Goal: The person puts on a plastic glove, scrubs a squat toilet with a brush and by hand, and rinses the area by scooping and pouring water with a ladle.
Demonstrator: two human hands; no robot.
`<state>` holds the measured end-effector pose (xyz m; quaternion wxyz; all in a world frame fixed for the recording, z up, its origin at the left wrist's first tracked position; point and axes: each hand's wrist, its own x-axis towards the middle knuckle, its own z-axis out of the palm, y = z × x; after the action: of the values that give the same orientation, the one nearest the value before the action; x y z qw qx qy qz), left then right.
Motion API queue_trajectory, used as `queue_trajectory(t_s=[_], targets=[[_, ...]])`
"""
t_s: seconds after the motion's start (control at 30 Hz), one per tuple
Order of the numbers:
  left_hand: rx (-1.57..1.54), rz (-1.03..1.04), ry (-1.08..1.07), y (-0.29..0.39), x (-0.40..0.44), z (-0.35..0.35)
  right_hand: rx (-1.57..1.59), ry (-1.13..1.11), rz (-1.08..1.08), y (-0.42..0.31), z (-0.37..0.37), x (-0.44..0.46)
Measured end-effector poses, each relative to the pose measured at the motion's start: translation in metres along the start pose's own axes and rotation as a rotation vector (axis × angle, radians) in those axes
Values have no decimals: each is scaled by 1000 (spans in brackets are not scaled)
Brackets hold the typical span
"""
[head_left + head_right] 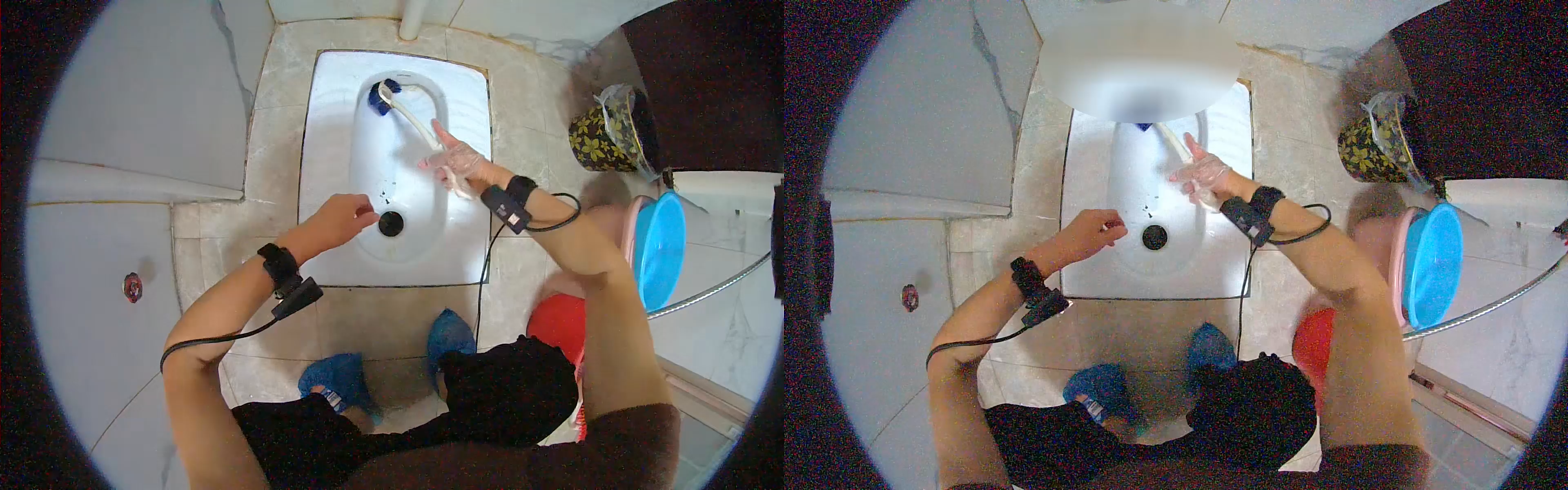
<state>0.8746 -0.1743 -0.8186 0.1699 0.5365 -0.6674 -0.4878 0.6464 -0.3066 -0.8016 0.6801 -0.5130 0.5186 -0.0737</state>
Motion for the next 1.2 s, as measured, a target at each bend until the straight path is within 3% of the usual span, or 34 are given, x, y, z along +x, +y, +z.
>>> queue_trajectory(t_s=[0.07,0.17,0.23,0.3,0.37,0.43,0.47,0.57,0.67,0.77,0.83,0.9,0.97,1.0,1.1,1.17,1.2], targets=[[-114,-132,-101,21,1,-3,177,94,2,18,1,6],[-342,-338,-190,27,9,2,337,-120,-101,71,-9,41],[-563,-477,-210,23,19,20,-53,-54,-474,88,6,68],[-822,-617,-181,10,30,38,-1599,94,-866,83,22,93],[-988,-597,-171,13,31,43,-1172,3,-1274,71,42,79],[-1200,-464,-155,33,25,39,-1134,262,-803,180,63,181],[-1191,-507,-78,28,27,36,-969,353,-729,157,76,161],[-863,-565,-72,17,40,2,-1089,275,-607,83,89,108],[-563,-605,-151,8,53,-33,-364,272,-717,129,96,199],[-154,-676,-59,15,54,-62,-1217,220,-796,43,72,153],[121,-380,-58,2,52,-81,-1208,261,-697,32,71,156],[331,-199,-25,-9,56,-94,-1200,297,-601,22,75,163],[480,-144,44,-21,70,-103,-1195,320,-511,12,77,173],[735,20,94,-21,76,-105,-1226,343,-494,7,76,182],[726,-260,-18,-12,90,-113,-1271,334,-445,-6,80,216],[537,-463,-57,0,89,-114,-1247,248,-419,-4,84,248],[434,-563,-83,2,84,-109,-1265,236,-452,-19,83,211]])
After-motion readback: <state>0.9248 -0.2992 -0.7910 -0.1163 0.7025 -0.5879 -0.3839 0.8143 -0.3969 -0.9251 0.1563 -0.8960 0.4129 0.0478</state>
